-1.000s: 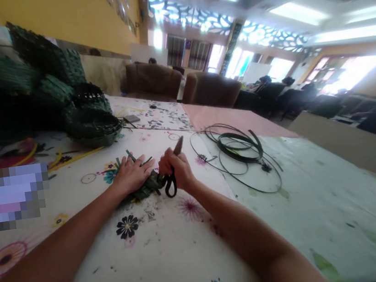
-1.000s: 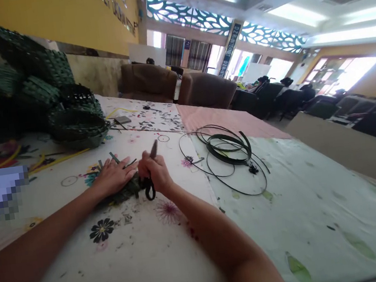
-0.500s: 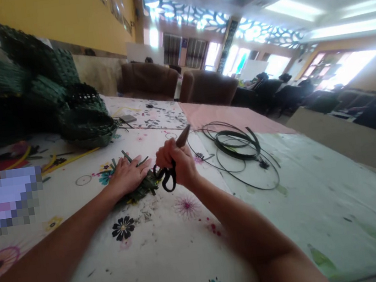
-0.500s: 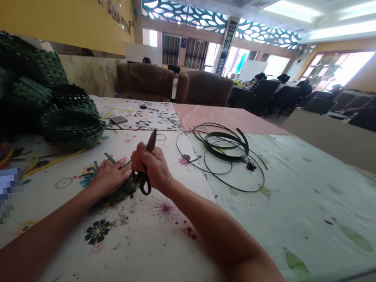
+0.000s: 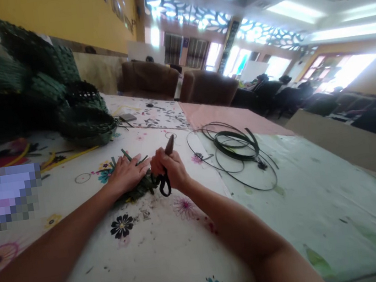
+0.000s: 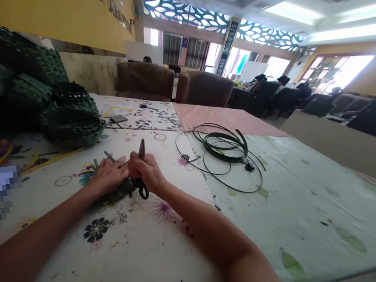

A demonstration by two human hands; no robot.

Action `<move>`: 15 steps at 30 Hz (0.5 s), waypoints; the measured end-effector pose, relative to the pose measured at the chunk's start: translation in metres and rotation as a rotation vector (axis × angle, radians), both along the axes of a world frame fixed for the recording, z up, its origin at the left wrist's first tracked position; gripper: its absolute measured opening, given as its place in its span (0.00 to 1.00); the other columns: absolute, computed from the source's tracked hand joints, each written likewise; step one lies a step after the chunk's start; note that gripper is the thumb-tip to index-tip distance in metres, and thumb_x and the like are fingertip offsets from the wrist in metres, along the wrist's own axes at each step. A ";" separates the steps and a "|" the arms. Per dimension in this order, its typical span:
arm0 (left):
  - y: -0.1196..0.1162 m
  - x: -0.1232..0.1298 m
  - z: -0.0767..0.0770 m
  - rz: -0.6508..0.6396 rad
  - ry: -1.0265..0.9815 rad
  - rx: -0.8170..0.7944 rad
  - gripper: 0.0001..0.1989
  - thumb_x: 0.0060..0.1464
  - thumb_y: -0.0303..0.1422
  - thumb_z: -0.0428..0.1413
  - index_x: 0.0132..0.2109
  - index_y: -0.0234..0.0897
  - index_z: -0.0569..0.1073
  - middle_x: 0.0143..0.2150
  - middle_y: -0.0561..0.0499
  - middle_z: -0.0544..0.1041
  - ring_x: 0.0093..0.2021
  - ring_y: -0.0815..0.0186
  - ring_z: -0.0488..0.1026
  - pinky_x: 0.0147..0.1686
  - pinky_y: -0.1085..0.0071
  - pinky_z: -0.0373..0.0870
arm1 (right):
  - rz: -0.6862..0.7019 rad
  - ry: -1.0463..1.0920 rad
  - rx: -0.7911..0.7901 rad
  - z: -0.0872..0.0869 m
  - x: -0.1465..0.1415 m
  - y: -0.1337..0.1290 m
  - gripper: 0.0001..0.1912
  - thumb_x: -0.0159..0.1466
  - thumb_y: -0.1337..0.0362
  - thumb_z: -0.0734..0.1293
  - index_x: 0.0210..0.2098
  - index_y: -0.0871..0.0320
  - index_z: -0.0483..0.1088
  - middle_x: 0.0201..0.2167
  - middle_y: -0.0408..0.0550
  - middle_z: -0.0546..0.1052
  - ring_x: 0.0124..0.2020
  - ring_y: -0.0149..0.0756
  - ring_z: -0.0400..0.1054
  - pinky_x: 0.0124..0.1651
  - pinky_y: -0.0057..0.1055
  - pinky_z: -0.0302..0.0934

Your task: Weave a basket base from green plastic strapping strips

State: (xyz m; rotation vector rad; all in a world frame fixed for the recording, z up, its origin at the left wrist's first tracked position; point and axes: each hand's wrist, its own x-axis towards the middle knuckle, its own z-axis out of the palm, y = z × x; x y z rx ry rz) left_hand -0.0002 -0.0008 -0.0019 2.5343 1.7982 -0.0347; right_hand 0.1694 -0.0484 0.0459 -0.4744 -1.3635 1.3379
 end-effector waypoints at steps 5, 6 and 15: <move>-0.001 0.001 -0.001 -0.013 0.007 0.039 0.29 0.72 0.46 0.38 0.75 0.55 0.60 0.79 0.51 0.55 0.75 0.40 0.55 0.74 0.46 0.42 | -0.052 0.074 0.039 0.023 0.005 -0.011 0.36 0.63 0.32 0.67 0.18 0.53 0.54 0.13 0.35 0.54 0.18 0.28 0.49 0.25 0.31 0.47; -0.001 0.001 -0.001 -0.017 0.004 0.043 0.29 0.72 0.46 0.38 0.75 0.55 0.60 0.79 0.51 0.55 0.75 0.40 0.55 0.74 0.46 0.42 | -0.062 0.078 0.044 0.025 0.004 -0.013 0.36 0.63 0.31 0.67 0.18 0.53 0.55 0.14 0.36 0.54 0.19 0.28 0.50 0.25 0.31 0.48; -0.007 0.003 0.006 0.039 -0.132 -0.004 0.28 0.71 0.43 0.41 0.73 0.51 0.66 0.77 0.51 0.59 0.75 0.34 0.52 0.72 0.39 0.50 | 0.059 -0.001 0.075 0.012 -0.012 -0.013 0.34 0.64 0.36 0.68 0.18 0.53 0.56 0.14 0.36 0.55 0.18 0.28 0.49 0.25 0.31 0.46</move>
